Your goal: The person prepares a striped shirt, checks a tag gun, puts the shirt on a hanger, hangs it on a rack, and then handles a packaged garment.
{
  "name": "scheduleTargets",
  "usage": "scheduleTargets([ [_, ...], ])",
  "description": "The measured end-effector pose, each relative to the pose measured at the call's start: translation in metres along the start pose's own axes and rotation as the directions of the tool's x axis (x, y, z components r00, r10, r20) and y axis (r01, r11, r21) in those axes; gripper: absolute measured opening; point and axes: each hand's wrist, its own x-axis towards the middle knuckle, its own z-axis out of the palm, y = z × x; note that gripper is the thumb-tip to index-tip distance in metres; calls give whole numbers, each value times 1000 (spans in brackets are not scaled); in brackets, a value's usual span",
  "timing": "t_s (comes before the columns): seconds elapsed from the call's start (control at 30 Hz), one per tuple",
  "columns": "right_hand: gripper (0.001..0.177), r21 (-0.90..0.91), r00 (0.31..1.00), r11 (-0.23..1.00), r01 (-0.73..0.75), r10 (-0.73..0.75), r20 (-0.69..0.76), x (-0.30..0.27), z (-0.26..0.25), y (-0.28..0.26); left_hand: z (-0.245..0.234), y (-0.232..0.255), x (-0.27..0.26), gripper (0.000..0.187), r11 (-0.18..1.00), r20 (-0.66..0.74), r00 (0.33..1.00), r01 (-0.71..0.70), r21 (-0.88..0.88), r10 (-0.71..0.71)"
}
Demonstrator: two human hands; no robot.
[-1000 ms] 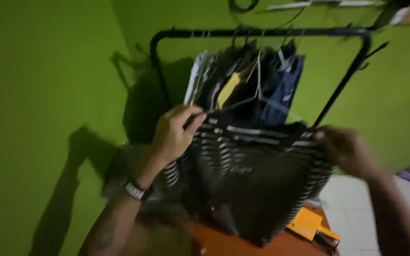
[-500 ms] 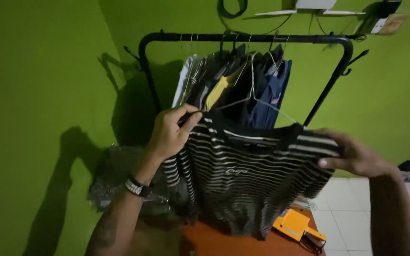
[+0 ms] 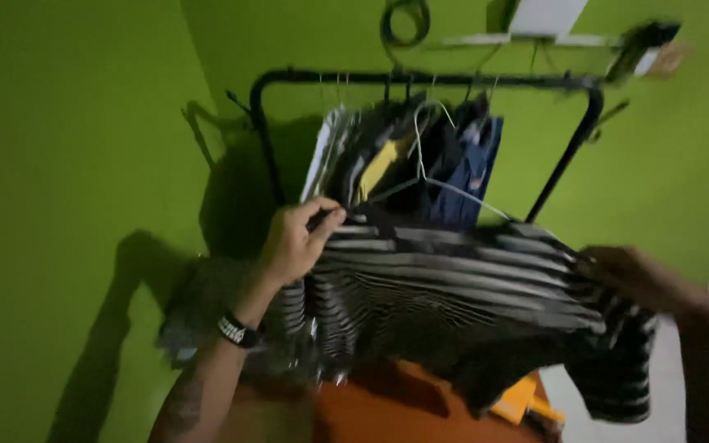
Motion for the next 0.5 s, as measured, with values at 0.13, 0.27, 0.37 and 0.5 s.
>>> scheduleTargets([
  [0.13,31,889,898,440,130,-431,82,54,5,237,3,-25,-8,29,991,-13,995,-101,-90,100],
  [0.27,47,792,994,611,10,-91,58,37,13,218,-2,-16,-10,31,992,4,993,115,-56,-115],
  [0.37,70,695,989,711,-106,146,2,38,33,122,-6,-17,-15,32,991,3,992,128,-31,-128],
  [0.5,94,612,990,782,117,-142,-8,30,47,57,-6,-20,-17,32,985,-20,997,-71,-157,69],
])
